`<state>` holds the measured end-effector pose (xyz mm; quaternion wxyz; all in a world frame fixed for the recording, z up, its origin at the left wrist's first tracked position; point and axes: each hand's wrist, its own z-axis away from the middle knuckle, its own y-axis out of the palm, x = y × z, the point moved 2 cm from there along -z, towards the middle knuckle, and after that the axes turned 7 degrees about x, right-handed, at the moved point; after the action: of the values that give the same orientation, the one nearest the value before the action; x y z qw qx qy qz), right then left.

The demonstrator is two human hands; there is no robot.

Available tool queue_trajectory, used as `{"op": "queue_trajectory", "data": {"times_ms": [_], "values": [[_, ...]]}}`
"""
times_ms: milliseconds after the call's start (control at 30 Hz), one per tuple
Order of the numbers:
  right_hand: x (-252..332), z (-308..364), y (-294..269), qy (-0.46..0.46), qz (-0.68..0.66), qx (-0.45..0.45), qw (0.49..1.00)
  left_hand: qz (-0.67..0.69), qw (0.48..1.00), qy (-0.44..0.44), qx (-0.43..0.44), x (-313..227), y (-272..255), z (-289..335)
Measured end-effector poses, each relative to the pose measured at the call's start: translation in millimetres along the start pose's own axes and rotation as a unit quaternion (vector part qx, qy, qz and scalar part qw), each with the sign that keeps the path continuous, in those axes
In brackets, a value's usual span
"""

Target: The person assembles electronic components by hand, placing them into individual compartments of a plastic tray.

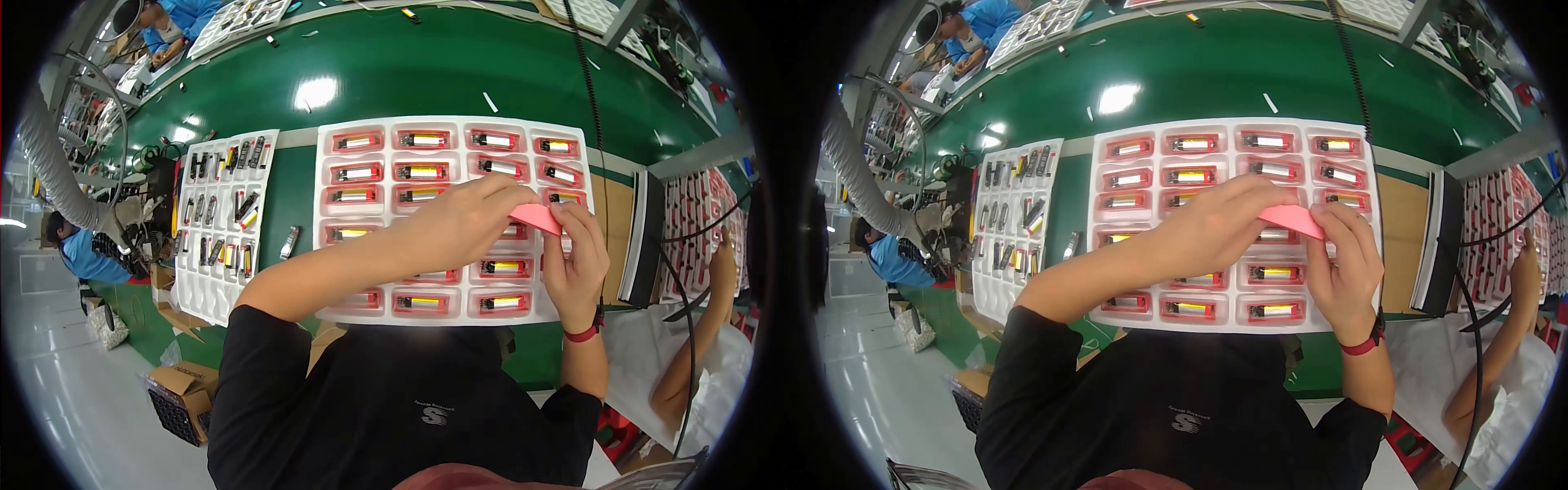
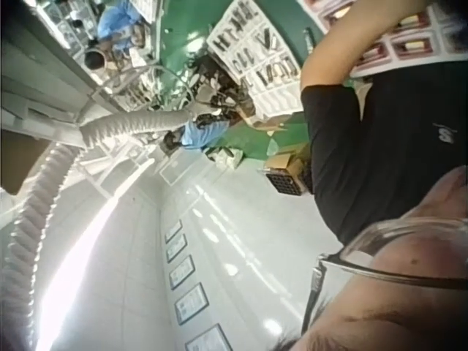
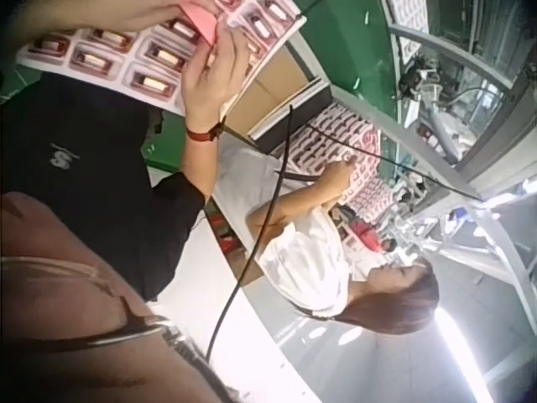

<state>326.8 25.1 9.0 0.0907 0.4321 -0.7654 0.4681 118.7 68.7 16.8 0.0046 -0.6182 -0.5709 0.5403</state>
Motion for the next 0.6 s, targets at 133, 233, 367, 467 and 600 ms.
{"op": "queue_trajectory", "data": {"times_ms": [133,233,367,467,600], "values": [[14,1,-4,0.004,-0.098,-0.032,0.995,0.083,0.996,-0.009,-0.01,-18,-14,6],[13,-2,2,-0.002,-0.12,-0.046,0.992,0.039,0.999,-0.019,-0.031,-18,-16,8],[12,2,-14,0.119,-0.215,0.07,0.967,0.073,0.983,-0.135,0.105,-19,-18,10],[10,22,-59,0.165,-0.118,0.127,0.971,-0.087,0.987,-0.099,0.096,-28,-51,35],[-19,76,-81,0.235,-0.08,0.179,0.952,-0.056,0.961,-0.237,-0.131,35,-102,121]]}}
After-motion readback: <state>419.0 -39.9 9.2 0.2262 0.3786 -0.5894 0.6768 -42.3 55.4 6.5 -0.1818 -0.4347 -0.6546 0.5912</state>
